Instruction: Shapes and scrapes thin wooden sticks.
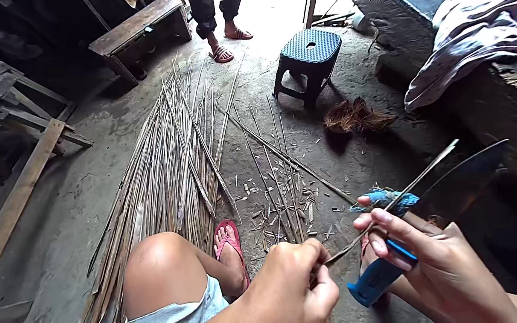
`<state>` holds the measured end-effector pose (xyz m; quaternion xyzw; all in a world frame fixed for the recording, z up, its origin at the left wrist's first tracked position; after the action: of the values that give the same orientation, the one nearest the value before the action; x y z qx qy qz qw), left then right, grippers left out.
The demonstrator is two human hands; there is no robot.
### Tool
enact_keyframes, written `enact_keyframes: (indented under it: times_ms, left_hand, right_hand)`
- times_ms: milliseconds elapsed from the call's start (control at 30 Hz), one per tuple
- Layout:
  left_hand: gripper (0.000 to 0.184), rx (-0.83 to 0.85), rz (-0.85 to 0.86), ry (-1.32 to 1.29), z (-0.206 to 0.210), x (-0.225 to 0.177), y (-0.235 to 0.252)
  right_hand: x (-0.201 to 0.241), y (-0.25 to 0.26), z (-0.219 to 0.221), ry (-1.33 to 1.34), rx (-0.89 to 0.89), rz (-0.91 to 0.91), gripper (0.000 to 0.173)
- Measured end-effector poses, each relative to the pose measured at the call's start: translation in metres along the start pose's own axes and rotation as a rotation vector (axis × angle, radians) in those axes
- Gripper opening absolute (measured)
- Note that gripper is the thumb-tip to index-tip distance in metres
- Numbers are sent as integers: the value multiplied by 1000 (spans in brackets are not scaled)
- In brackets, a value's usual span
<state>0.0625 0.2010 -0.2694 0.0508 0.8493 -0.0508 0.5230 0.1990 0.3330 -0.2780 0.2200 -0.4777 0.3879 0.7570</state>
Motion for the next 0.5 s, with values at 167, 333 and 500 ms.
enact_keyframes:
  times_ms: [167, 333, 500]
  left_hand:
    - [17, -65, -82, -221, -4, 1, 1]
    - [14, -146, -104, -349, -5, 0, 0]
    - [4, -220, -141, -469, -4, -4, 1]
  right_hand:
    - [-4, -8, -6, -82, 72, 263, 63]
    - [-9, -25, 6, -118, 380, 399, 71]
    - [-10, -28, 21, -245, 503, 346, 41]
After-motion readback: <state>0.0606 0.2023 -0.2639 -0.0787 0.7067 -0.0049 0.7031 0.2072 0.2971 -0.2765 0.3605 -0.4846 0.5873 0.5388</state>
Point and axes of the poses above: each hand's wrist, its own y-axis towards the middle knuckle, its own z-axis out of the palm, x = y × z, the point moved 3 cm from there along y, towards the middle knuckle, and after that the axes turned 15 degrees about x, right-handed, at the moved point
